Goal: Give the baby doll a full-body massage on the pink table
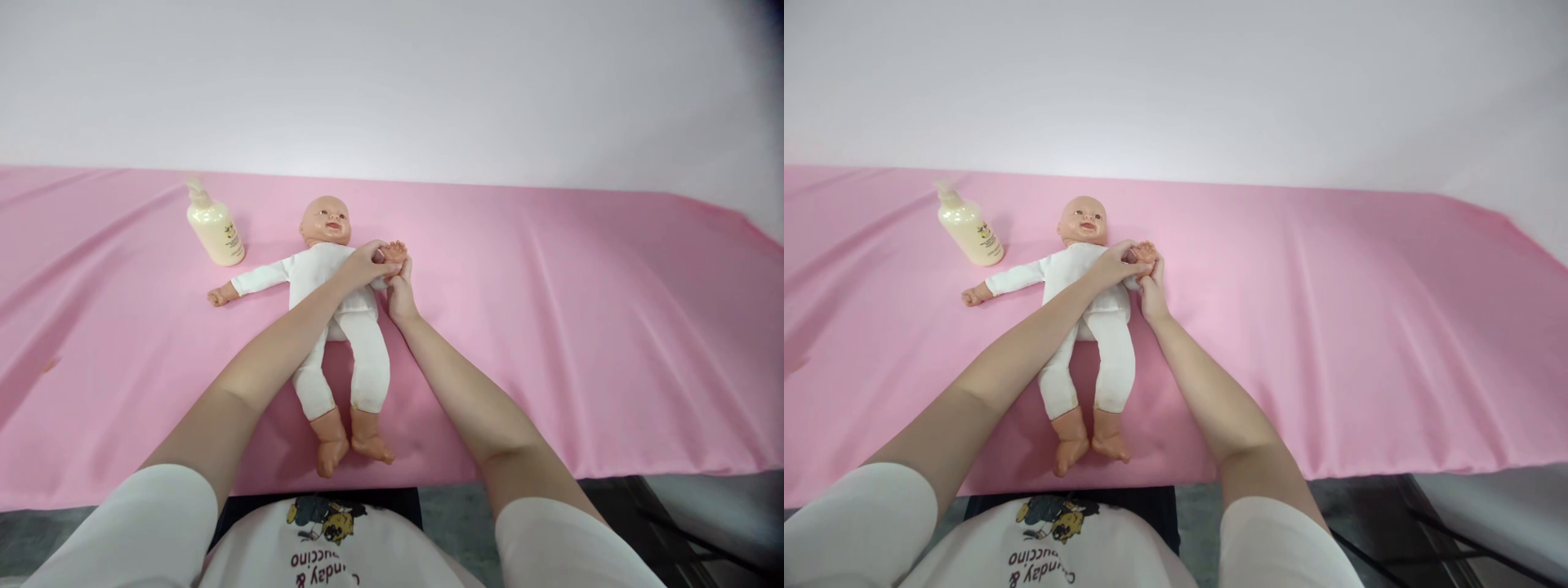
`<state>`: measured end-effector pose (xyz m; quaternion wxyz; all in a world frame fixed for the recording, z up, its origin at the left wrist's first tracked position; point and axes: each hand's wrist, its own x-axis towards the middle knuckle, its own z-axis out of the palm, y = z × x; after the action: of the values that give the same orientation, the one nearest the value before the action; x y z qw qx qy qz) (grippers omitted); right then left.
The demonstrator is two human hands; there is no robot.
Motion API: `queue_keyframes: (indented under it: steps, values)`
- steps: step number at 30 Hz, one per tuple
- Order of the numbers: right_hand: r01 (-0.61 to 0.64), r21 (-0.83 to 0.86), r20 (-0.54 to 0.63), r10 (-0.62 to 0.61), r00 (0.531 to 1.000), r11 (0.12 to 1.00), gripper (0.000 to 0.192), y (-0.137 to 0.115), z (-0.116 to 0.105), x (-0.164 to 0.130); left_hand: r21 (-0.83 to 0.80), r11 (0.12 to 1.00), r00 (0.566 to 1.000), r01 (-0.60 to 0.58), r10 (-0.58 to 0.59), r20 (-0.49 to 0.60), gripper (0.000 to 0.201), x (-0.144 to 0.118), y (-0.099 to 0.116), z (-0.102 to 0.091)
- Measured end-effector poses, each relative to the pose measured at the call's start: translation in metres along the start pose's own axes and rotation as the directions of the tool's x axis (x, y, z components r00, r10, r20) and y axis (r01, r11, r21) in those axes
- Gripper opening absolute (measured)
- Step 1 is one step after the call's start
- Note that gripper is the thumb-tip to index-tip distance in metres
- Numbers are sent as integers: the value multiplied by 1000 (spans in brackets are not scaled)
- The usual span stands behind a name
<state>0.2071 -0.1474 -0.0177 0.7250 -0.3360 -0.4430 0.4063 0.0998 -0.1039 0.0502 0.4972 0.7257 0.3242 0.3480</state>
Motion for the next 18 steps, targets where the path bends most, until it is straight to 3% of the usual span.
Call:
queue_keyframes:
  steps: [6,18]
  values:
    - [-7,-95,21,9,1000,995,57,2,-3,-1,-8,999,999,49,-48,8,29,-4,6,-1]
    - [14,-104,-11,-15,1000,994,52,2,-4,0,-143,990,1000,-6,6,-3,17,13,-19,4]
